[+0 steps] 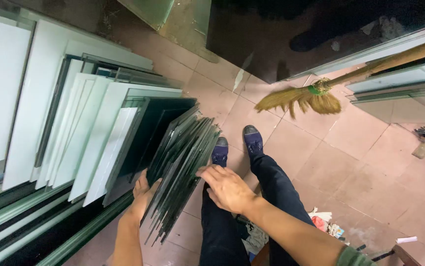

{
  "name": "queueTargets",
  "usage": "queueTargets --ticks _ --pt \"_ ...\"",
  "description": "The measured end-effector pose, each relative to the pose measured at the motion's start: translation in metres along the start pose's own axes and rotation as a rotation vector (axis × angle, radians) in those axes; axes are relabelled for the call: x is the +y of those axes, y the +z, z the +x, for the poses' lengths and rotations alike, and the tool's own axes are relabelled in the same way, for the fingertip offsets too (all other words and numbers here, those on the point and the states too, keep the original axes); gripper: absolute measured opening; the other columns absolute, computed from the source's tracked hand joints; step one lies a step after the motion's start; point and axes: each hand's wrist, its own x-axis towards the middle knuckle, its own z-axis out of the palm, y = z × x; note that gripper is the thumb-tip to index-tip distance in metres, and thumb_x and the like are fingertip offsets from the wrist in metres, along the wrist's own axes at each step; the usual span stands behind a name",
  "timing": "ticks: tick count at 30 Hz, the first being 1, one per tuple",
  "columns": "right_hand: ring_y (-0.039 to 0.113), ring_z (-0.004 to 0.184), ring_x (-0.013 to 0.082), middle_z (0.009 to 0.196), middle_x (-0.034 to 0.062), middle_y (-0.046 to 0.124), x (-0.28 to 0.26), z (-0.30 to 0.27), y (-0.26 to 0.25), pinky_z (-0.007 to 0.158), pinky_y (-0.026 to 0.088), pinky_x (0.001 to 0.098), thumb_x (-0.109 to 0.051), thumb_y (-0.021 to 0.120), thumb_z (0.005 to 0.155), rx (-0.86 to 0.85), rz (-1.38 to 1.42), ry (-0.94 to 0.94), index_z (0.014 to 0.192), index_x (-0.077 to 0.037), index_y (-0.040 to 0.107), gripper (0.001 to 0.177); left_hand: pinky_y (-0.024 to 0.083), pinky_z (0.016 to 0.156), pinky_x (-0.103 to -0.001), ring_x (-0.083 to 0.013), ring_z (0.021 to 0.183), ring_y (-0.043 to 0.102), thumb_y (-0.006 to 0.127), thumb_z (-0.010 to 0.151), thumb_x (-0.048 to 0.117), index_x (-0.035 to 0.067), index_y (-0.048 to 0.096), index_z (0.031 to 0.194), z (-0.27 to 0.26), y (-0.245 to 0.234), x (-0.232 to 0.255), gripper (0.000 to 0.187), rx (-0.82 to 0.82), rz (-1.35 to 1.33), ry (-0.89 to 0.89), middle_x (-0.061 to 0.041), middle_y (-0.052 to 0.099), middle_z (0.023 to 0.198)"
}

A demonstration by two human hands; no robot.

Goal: Sweeping the floor and then flipping through a stack of glass panes to inspect or locate a specific piece.

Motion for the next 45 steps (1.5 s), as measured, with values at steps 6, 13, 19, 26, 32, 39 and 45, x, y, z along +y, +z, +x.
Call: queueTargets --ticks 6,13,19,26,32,39,45 --pt "0.065 0.105 0.0345 0.113 0.0132 0.07 -0.006 0.003 0.0 0.095 0.054 0.0465 -0.041 0.08 0.1 0.061 0.017 0.105 0.122 -0.01 0.061 0.043 0.007 0.137 -0.067 -0.025 0.174 -0.008 0.049 0.098 0.059 0.043 0.004 0.177 -0.023 0.006 0.015 0.093 -0.013 -0.118 -0.035 -0.004 0.004 0.185" --pt "0.07 0.101 0.0217 0.096 -0.0033 0.069 0.0 -0.004 0.02 0.082 0.058 0.0372 -0.058 0.082 0.088 0.104 -0.165 0.207 0.11 -0.026 0.062 0.043 0.018 0.127 -0.08 -0.0525 0.167 -0.006 0.059 0.101 0.072 0.031 0.005 0.18 0.042 0.028 -0.05 0.104 0.069 -0.064 0.176 -0.021 0.005 0.182" --pt "0.072 0.106 0.0244 0.096 -0.0001 0.071 -0.004 -0.002 0.017 0.086 0.059 0.0375 -0.047 0.088 0.085 0.135 -0.167 0.245 0.111 -0.023 0.063 0.044 0.018 0.127 -0.08 -0.0527 0.166 -0.004 0.06 0.099 0.076 0.031 0.007 0.18 0.064 0.033 -0.06 0.106 0.097 -0.044 0.198 -0.022 0.007 0.181" --pt "0.071 0.106 0.0239 0.098 0.0002 0.069 0.003 -0.014 0.016 0.087 0.059 0.0361 -0.054 0.091 0.079 0.082 -0.287 0.169 0.113 -0.025 0.062 0.054 0.014 0.127 -0.079 -0.0545 0.165 -0.005 0.059 0.1 0.078 0.029 0.005 0.18 0.071 0.033 -0.065 0.108 0.067 -0.049 0.234 -0.024 0.006 0.18" --pt "0.071 0.1 0.0245 0.102 0.0003 0.069 0.011 -0.001 0.016 0.084 0.059 0.0371 -0.056 0.089 0.081 0.069 -0.25 0.136 0.109 -0.026 0.063 0.048 0.013 0.128 -0.078 -0.0562 0.165 -0.001 0.061 0.098 0.08 0.03 0.008 0.179 0.077 0.034 -0.065 0.109 0.081 -0.05 0.237 -0.023 0.01 0.179" --pt "0.074 0.094 0.0295 0.098 -0.0011 0.064 -0.009 0.025 0.009 0.078 0.062 0.044 -0.06 0.08 0.09 0.039 -0.018 0.367 0.1 -0.029 0.059 0.038 0.014 0.13 -0.075 -0.0575 0.163 0.005 0.062 0.097 0.076 0.026 0.008 0.179 0.068 0.027 -0.057 0.11 0.097 0.003 0.223 -0.025 0.014 0.177" --pt "0.077 0.102 0.0301 0.099 0.0018 0.066 -0.005 -0.004 0.003 0.088 0.063 0.0437 -0.076 0.06 0.1 -0.034 -0.045 0.471 0.099 -0.026 0.058 0.05 0.011 0.131 -0.072 -0.0542 0.164 0.006 0.059 0.1 0.079 0.028 0.006 0.179 0.095 0.024 -0.069 0.109 0.059 -0.029 0.236 -0.023 0.013 0.177"
